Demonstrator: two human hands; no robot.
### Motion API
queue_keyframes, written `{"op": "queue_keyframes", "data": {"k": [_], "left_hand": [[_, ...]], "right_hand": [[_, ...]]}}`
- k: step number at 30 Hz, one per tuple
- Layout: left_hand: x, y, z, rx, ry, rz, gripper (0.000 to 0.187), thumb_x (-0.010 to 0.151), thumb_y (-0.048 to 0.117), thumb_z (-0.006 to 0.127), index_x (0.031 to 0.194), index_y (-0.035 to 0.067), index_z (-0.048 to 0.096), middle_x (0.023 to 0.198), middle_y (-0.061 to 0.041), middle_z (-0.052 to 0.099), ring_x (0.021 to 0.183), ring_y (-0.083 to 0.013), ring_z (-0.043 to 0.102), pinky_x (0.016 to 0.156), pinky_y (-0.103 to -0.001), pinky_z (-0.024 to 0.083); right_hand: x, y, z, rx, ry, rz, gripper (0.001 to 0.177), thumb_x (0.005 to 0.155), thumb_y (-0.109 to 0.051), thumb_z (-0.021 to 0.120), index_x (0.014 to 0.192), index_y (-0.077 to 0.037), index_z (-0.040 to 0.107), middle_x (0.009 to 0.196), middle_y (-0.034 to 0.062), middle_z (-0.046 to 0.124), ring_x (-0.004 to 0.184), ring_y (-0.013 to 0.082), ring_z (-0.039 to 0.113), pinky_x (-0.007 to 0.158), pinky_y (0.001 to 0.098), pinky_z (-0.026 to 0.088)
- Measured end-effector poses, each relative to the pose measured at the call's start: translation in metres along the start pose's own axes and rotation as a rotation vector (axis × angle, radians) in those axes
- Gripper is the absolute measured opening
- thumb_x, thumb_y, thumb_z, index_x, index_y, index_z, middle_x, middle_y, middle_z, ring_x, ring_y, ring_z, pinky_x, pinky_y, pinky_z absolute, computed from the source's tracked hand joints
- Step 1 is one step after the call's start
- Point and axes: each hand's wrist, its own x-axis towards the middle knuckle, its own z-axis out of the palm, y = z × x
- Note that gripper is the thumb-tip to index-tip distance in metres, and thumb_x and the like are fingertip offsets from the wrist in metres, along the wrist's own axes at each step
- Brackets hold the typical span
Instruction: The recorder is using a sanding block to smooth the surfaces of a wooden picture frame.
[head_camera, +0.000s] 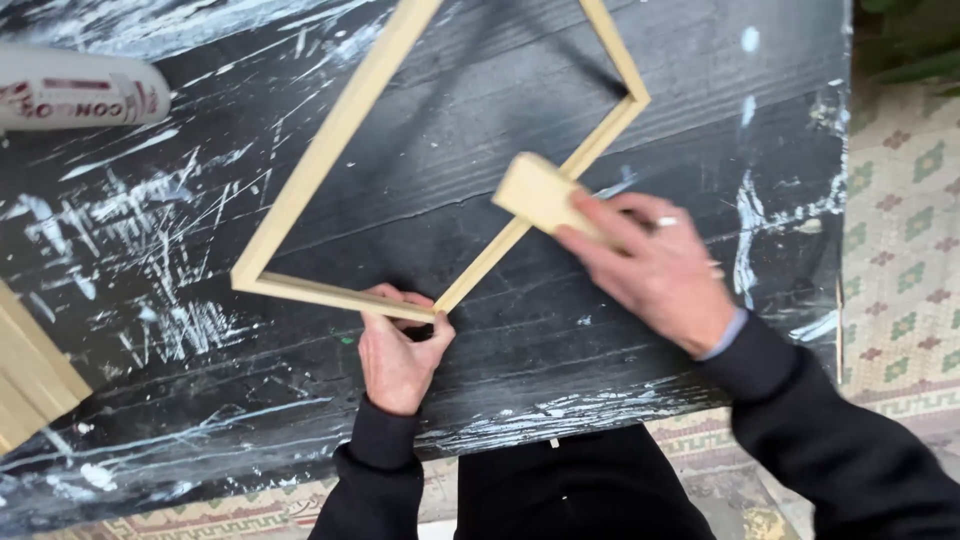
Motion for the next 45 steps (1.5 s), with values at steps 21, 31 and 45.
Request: {"op": "queue_keyframes", "data": {"k": [21,31,45], "left_hand": [[-0.002,-0.007,0.004,-0.075,-0.013,0.025,0.054,0.074,0.012,0.085,0.11,0.007,0.045,0.086,-0.003,0.071,0.076,-0.0189,0.075,0.07,-0.035,0.06],[-0.001,-0.005,0.006,-0.121,0.018,0.066,0.056,0.074,0.012,0.082,0.112,0.006,0.042,0.088,-0.005,0.068,0.074,-0.0204,0.073,0.068,-0.036,0.06],[-0.008,-0.006,0.006,-0.102,0.038,0.068,0.051,0.077,0.012,0.084,0.109,0.007,0.046,0.087,-0.004,0.069,0.075,-0.0202,0.075,0.069,-0.036,0.06]], "right_hand": [[-0.003,-0.052,0.012,-0.002,-0.062,-0.003,0.06,0.072,-0.009,0.085,0.13,-0.018,0.073,0.148,0.0081,0.06,0.117,0.032,0.055,0.097,0.0447,0.051],[0.0,-0.061,0.017,0.008,-0.002,-0.018,0.055,0.077,-0.01,0.083,0.13,-0.016,0.071,0.146,0.0112,0.06,0.117,0.0355,0.056,0.102,0.0466,0.049],[0.015,-0.048,0.01,-0.116,0.061,0.115,0.049,0.091,-0.006,0.078,0.138,-0.017,0.069,0.148,0.0074,0.059,0.123,0.0328,0.053,0.101,0.038,0.051]]}}
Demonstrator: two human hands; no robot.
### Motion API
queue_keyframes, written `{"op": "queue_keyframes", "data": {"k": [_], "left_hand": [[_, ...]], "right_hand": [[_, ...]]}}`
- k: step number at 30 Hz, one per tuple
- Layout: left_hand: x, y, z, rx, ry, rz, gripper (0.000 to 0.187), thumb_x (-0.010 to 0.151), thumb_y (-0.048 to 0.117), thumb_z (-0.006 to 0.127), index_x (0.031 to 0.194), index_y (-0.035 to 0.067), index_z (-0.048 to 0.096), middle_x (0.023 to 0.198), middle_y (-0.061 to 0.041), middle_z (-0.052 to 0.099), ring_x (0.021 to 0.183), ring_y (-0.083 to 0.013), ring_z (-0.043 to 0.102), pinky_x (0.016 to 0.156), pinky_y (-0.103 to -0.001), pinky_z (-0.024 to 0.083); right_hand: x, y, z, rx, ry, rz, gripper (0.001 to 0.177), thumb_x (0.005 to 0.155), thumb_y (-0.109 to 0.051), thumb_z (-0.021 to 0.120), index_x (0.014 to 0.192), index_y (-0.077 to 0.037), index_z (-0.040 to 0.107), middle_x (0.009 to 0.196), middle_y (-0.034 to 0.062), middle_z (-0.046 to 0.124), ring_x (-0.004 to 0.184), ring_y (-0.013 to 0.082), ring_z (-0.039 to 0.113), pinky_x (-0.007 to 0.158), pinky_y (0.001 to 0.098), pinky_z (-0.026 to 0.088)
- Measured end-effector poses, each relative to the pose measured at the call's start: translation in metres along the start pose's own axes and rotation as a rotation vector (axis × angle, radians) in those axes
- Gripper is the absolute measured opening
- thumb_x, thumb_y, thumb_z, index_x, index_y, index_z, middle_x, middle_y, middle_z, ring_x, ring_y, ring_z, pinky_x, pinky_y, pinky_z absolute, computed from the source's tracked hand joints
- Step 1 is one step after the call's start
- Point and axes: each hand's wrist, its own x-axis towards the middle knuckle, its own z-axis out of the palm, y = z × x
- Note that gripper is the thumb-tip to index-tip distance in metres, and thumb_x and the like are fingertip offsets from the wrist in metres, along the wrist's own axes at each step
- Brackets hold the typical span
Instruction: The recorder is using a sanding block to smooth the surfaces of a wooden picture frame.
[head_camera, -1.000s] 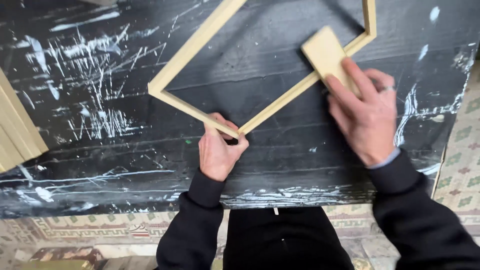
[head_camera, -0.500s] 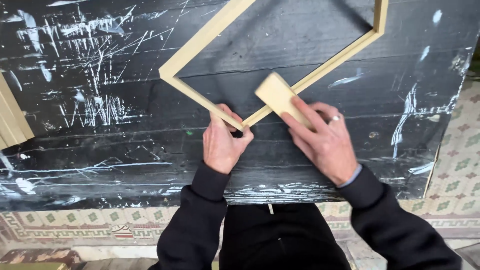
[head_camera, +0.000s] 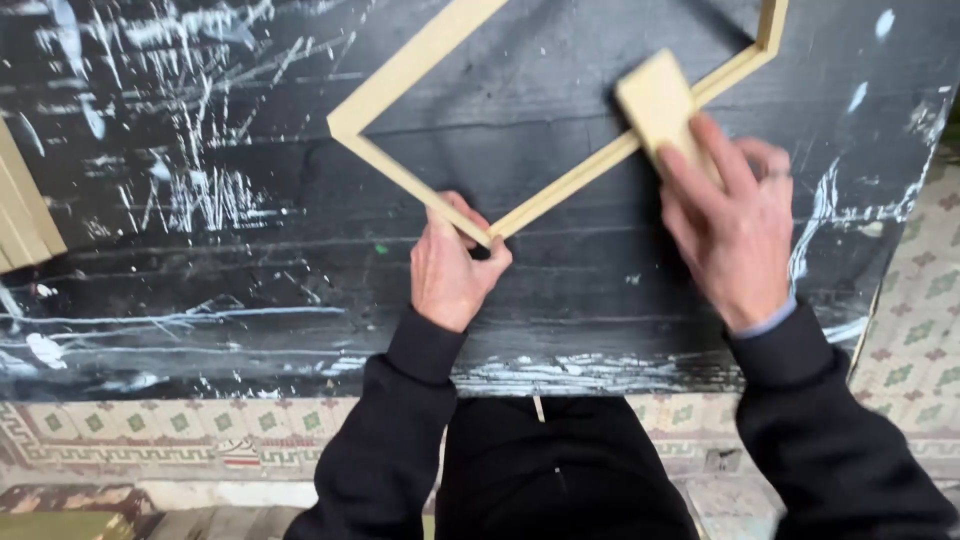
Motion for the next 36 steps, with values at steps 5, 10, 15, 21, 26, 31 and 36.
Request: {"op": "queue_keyframes", "data": {"k": [5,10,15,21,26,31,36], "left_hand": [[0.003,0.0,0.005,0.004,0.006,0.018,0.053,0.075,0.012,0.084,0.111,0.006,0.045,0.088,-0.004,0.069,0.073,-0.0208,0.074,0.067,-0.037,0.059],[0.002,-0.005,0.002,0.007,0.039,0.018,0.053,0.074,0.012,0.084,0.11,0.006,0.045,0.086,-0.004,0.069,0.073,-0.0214,0.073,0.067,-0.037,0.059],[0.003,0.001,0.006,0.018,0.028,0.018,0.051,0.075,0.012,0.083,0.11,0.007,0.046,0.085,-0.004,0.068,0.073,-0.0221,0.072,0.067,-0.038,0.058],[-0.004,-0.006,0.006,0.024,0.045,0.075,0.045,0.078,0.011,0.083,0.106,0.007,0.048,0.085,-0.005,0.067,0.075,-0.0231,0.071,0.069,-0.038,0.058],[0.0,0.0,0.006,0.006,0.016,0.057,0.046,0.077,0.01,0.082,0.106,0.006,0.047,0.086,-0.006,0.066,0.074,-0.0235,0.071,0.069,-0.038,0.058],[-0.002,-0.004,-0.002,-0.035,-0.002,0.079,0.043,0.081,0.009,0.081,0.107,0.005,0.047,0.088,-0.007,0.066,0.077,-0.0231,0.072,0.071,-0.038,0.059],[0.003,-0.008,-0.005,-0.079,-0.096,0.078,0.044,0.083,0.009,0.08,0.11,0.004,0.046,0.091,-0.009,0.065,0.081,-0.0242,0.073,0.073,-0.038,0.058]], "right_hand": [[-0.006,-0.025,-0.012,0.017,-0.118,-0.081,0.053,0.081,-0.01,0.079,0.133,-0.016,0.072,0.147,0.009,0.061,0.118,0.0339,0.053,0.097,0.0418,0.049],[0.003,-0.006,-0.017,-0.009,-0.173,-0.068,0.051,0.087,-0.01,0.078,0.137,-0.017,0.072,0.152,0.007,0.06,0.12,0.0338,0.053,0.097,0.0432,0.046],[0.005,-0.025,-0.023,-0.026,-0.169,-0.142,0.055,0.082,-0.013,0.079,0.136,-0.015,0.07,0.15,0.0104,0.059,0.119,0.0358,0.055,0.096,0.0446,0.046],[0.009,-0.012,-0.02,-0.062,-0.14,-0.051,0.054,0.091,-0.007,0.076,0.144,-0.017,0.067,0.156,0.0092,0.057,0.121,0.0318,0.056,0.1,0.0453,0.045],[-0.011,-0.028,-0.011,0.137,-0.166,-0.04,0.05,0.086,-0.01,0.076,0.135,-0.015,0.068,0.144,0.0108,0.056,0.113,0.0329,0.056,0.09,0.042,0.048],[-0.009,-0.038,-0.001,0.362,-0.206,0.184,0.043,0.09,-0.007,0.072,0.132,-0.019,0.07,0.133,0.0116,0.053,0.11,0.0294,0.055,0.084,0.036,0.051],[-0.01,-0.052,0.004,0.101,-0.137,-0.121,0.05,0.077,-0.009,0.08,0.126,-0.016,0.073,0.146,0.0108,0.059,0.114,0.036,0.055,0.096,0.0448,0.047]]}}
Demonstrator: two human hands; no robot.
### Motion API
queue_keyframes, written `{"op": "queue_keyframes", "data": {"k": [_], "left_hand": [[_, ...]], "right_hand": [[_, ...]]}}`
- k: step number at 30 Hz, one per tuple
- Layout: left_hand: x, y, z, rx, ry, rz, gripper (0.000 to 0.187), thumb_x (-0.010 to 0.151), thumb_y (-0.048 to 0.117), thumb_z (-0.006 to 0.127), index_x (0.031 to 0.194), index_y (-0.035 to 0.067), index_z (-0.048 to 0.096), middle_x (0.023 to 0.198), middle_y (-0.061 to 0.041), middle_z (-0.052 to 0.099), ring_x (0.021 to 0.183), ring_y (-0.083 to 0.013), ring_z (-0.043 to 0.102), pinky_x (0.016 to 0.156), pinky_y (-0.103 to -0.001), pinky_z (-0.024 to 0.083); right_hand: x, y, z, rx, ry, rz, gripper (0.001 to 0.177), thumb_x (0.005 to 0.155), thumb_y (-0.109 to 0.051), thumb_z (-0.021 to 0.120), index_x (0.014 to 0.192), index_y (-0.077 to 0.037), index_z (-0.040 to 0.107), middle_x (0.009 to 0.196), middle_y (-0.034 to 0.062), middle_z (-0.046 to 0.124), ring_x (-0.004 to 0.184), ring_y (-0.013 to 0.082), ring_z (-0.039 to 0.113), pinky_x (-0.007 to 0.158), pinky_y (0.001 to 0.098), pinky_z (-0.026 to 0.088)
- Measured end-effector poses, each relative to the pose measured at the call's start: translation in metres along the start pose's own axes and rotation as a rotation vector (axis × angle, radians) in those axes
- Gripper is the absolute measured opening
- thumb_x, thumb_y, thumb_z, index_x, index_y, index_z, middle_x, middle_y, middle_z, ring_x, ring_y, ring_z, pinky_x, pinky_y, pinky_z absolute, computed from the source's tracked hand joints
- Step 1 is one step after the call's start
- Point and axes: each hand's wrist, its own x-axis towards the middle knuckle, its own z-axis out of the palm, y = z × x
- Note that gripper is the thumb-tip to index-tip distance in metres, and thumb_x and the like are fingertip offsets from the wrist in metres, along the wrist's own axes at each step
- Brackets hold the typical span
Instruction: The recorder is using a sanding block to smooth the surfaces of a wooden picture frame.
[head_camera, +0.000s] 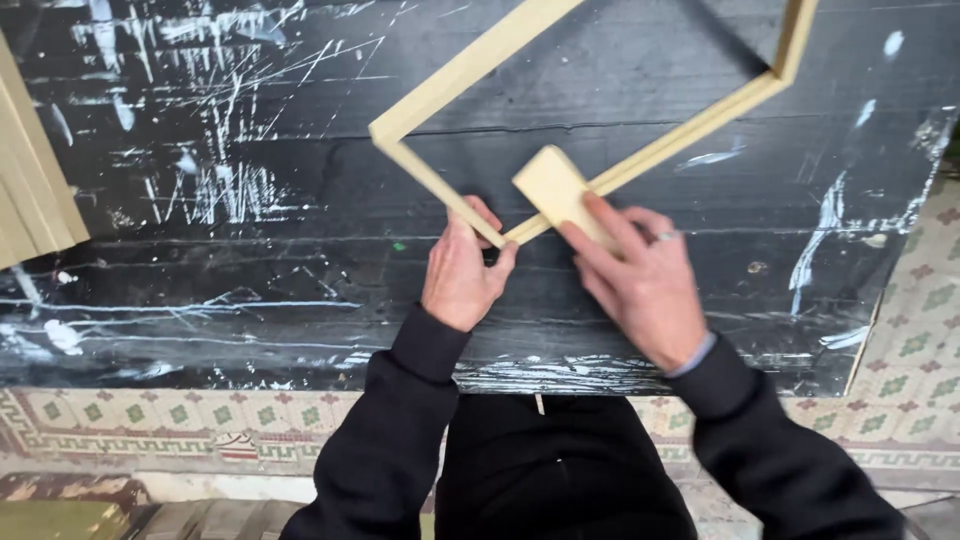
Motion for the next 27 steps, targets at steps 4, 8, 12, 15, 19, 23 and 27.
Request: {"op": "queue_keyframes", "data": {"k": [4,8,12,15,19,23,27], "left_hand": [[-0.001,0.001,-0.008,0.044,-0.018,-0.004,0.047,0.083,0.01,0.083,0.11,0.004,0.045,0.09,-0.011,0.063,0.08,-0.0277,0.071,0.072,-0.04,0.056],[0.003,-0.002,-0.004,0.0,-0.064,-0.016,0.05,0.082,0.01,0.084,0.112,0.004,0.045,0.089,-0.01,0.066,0.079,-0.0246,0.074,0.071,-0.037,0.059],[0.003,-0.013,-0.001,-0.113,-0.069,-0.078,0.052,0.082,0.01,0.084,0.117,0.004,0.046,0.093,-0.008,0.072,0.079,-0.0193,0.078,0.071,-0.033,0.063],[0.002,-0.017,-0.005,-0.143,-0.065,-0.031,0.052,0.082,0.008,0.085,0.118,0.004,0.047,0.096,-0.008,0.072,0.082,-0.0191,0.079,0.073,-0.032,0.065],[0.004,-0.014,-0.003,-0.133,-0.093,-0.006,0.055,0.081,0.007,0.085,0.119,0.004,0.046,0.098,-0.008,0.072,0.083,-0.0189,0.078,0.073,-0.032,0.065],[0.001,-0.017,-0.006,-0.125,-0.077,-0.001,0.058,0.079,0.006,0.086,0.121,0.004,0.045,0.096,-0.008,0.071,0.084,-0.0189,0.078,0.073,-0.033,0.065],[-0.002,-0.022,0.003,-0.1,-0.067,0.025,0.071,0.079,0.007,0.087,0.133,0.005,0.04,0.097,-0.008,0.071,0.084,-0.019,0.078,0.074,-0.033,0.063]], "right_hand": [[-0.004,0.015,-0.001,-0.01,0.008,0.06,0.051,0.085,-0.007,0.078,0.134,-0.017,0.072,0.15,0.0103,0.06,0.118,0.0356,0.054,0.101,0.0448,0.047],[-0.005,-0.01,0.005,-0.013,0.059,0.084,0.05,0.083,-0.009,0.079,0.133,-0.015,0.072,0.147,0.0119,0.059,0.116,0.0352,0.054,0.1,0.0466,0.047],[-0.017,-0.001,-0.002,-0.001,0.006,0.044,0.051,0.08,-0.009,0.079,0.131,-0.015,0.073,0.145,0.0119,0.059,0.114,0.0359,0.053,0.098,0.0454,0.048],[-0.014,-0.004,0.017,0.073,0.068,0.187,0.05,0.087,-0.004,0.075,0.136,-0.016,0.072,0.15,0.0105,0.057,0.118,0.0359,0.052,0.099,0.0406,0.049],[-0.014,-0.023,0.015,0.117,0.059,0.146,0.048,0.087,-0.007,0.077,0.134,-0.016,0.071,0.149,0.0109,0.057,0.119,0.0359,0.052,0.098,0.0414,0.05],[-0.015,-0.018,0.016,0.044,0.032,0.076,0.051,0.082,-0.008,0.082,0.131,-0.018,0.073,0.147,0.0119,0.058,0.117,0.0352,0.053,0.1,0.0447,0.049],[-0.011,-0.04,0.029,0.062,0.059,0.126,0.053,0.082,-0.009,0.083,0.133,-0.018,0.072,0.149,0.0119,0.057,0.118,0.0362,0.052,0.1,0.044,0.049]]}}
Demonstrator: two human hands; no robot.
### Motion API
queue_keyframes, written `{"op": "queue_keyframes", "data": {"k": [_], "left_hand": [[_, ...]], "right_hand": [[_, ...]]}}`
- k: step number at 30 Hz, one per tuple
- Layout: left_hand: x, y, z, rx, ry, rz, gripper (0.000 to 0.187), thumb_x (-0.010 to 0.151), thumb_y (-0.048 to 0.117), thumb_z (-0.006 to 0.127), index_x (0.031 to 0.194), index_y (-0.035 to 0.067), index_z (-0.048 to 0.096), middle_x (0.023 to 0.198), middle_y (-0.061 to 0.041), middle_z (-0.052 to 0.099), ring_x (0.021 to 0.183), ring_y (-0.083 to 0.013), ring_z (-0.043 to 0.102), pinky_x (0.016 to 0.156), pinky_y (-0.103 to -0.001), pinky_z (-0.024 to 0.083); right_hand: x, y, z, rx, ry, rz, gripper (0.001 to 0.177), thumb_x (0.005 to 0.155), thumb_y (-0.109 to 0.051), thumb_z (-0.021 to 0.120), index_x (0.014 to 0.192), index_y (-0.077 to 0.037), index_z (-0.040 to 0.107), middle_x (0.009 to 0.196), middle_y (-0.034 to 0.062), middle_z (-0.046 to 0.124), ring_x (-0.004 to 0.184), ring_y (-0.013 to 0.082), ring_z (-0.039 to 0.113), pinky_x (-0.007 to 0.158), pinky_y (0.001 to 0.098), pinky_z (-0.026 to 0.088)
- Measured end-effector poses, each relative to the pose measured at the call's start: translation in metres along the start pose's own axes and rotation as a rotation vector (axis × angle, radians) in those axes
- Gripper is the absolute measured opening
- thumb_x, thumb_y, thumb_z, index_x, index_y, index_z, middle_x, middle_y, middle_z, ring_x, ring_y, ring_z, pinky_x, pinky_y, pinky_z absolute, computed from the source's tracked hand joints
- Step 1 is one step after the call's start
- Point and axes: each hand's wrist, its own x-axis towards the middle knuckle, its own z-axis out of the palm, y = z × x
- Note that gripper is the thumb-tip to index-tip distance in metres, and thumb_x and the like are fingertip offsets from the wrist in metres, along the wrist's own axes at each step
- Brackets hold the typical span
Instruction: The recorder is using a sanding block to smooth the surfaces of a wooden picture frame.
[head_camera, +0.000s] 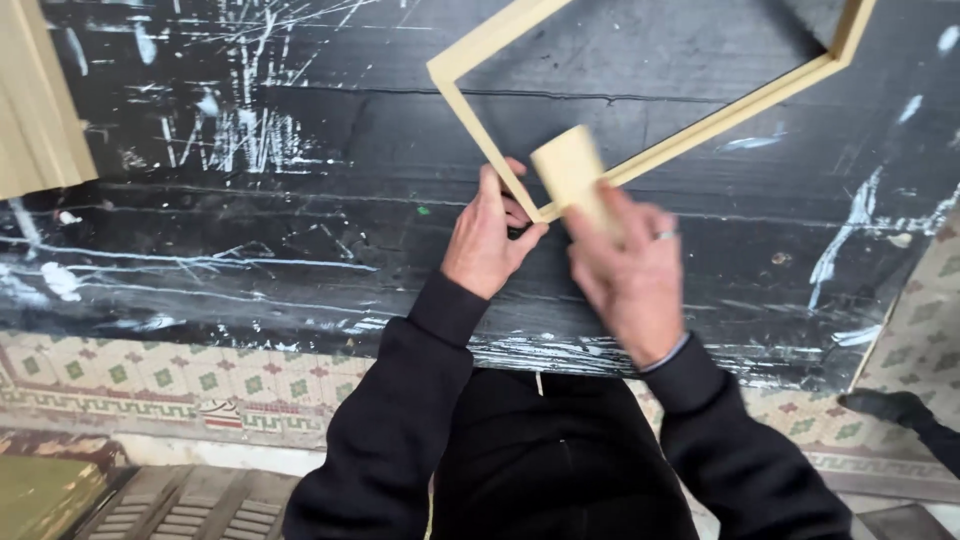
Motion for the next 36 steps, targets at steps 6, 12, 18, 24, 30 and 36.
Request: {"op": "queue_keyframes", "data": {"k": [6,12,18,24,30,36], "left_hand": [[-0.004,-0.001,0.003,-0.019,0.076,0.022,0.114,0.078,0.005,0.087,0.162,0.008,0.01,0.103,-0.008,0.07,0.083,-0.0188,0.075,0.077,-0.033,0.063],[-0.008,0.005,0.005,0.015,0.078,0.043,0.116,0.08,0.005,0.086,0.164,0.007,0.006,0.102,-0.007,0.07,0.083,-0.0178,0.074,0.077,-0.033,0.063],[-0.01,0.004,0.005,0.053,0.094,0.056,0.113,0.082,0.007,0.086,0.163,0.005,0.008,0.102,-0.008,0.07,0.084,-0.0178,0.075,0.076,-0.033,0.062],[-0.01,-0.004,0.007,0.058,0.099,0.072,0.113,0.082,0.007,0.085,0.164,0.005,0.007,0.104,-0.009,0.069,0.086,-0.0185,0.074,0.078,-0.033,0.063],[-0.011,0.007,0.005,0.036,0.071,0.061,0.114,0.081,0.004,0.086,0.163,0.006,0.007,0.105,-0.009,0.069,0.086,-0.0181,0.074,0.077,-0.033,0.063],[-0.011,0.006,0.003,0.016,0.069,0.051,0.113,0.081,0.002,0.085,0.164,0.008,0.01,0.104,-0.008,0.068,0.085,-0.0168,0.074,0.077,-0.032,0.063]], "right_hand": [[-0.006,0.011,0.0,0.002,0.017,0.009,0.056,0.081,-0.009,0.084,0.135,-0.02,0.072,0.149,0.0108,0.058,0.118,0.035,0.053,0.101,0.0428,0.051],[-0.014,0.005,-0.001,0.042,-0.024,-0.026,0.053,0.079,-0.012,0.085,0.131,-0.02,0.073,0.149,0.01,0.059,0.118,0.034,0.054,0.098,0.0423,0.051],[-0.004,-0.011,0.004,0.021,0.004,0.022,0.053,0.082,-0.011,0.085,0.132,-0.018,0.073,0.15,0.011,0.058,0.118,0.0352,0.053,0.098,0.0435,0.051],[-0.007,0.007,-0.003,-0.002,0.0,0.007,0.054,0.08,-0.011,0.084,0.133,-0.019,0.073,0.151,0.0113,0.057,0.119,0.0348,0.053,0.099,0.0432,0.051],[-0.012,-0.001,0.002,0.049,-0.024,-0.008,0.055,0.078,-0.011,0.084,0.131,-0.02,0.074,0.15,0.009,0.057,0.117,0.0351,0.054,0.099,0.0422,0.051],[0.0,-0.006,0.003,0.016,-0.003,-0.013,0.054,0.08,-0.009,0.085,0.131,-0.018,0.072,0.15,0.0101,0.058,0.116,0.0354,0.053,0.099,0.0431,0.049]]}}
